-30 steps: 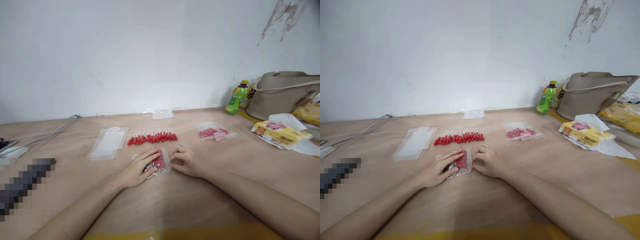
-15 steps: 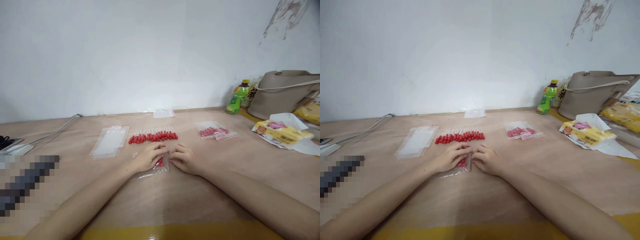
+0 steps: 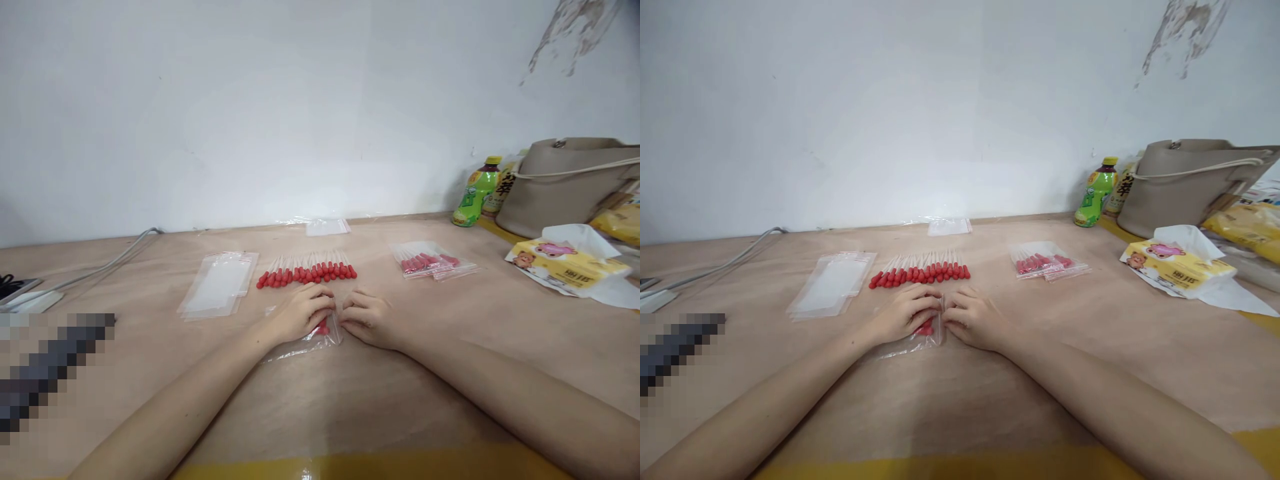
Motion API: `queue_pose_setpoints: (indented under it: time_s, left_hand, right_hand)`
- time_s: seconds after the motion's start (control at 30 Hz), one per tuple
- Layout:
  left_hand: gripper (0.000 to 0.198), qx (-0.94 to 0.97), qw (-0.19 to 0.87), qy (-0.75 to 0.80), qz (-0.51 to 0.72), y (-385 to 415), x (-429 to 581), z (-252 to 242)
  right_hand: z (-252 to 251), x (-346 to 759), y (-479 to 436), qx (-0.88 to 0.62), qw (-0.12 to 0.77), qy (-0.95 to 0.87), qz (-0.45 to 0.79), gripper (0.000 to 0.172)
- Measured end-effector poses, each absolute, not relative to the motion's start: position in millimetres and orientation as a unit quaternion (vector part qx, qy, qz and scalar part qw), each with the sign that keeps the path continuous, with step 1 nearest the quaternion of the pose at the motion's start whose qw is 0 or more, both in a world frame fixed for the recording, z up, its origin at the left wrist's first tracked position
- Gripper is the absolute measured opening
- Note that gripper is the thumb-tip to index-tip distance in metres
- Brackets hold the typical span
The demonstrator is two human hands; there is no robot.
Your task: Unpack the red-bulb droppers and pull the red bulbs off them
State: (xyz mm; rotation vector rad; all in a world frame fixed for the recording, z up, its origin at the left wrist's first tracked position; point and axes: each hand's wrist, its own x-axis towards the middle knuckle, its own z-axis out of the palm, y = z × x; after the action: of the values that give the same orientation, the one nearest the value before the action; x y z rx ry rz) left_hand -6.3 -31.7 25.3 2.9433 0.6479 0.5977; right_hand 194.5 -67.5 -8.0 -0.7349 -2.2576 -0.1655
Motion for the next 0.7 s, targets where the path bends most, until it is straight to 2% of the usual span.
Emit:
queue_pose_setpoints:
  time_s: [0.37, 0.7]
  left_hand:
    - [0.018, 0.972, -0.022, 0.177, 0.152, -27.6, -7.5, 27.8]
    - [0.017, 0.962, -0.143, 0.111, 0.204, -24.2, -9.1, 17.6]
  right_hand:
    - [-4.3, 193.5, -67.3, -0.265, 0.338, -0.891, -0.149, 0.013]
    - [-2.6, 191.6, -65.6, -0.244, 0.332, -0.886, -0.214, 0.015]
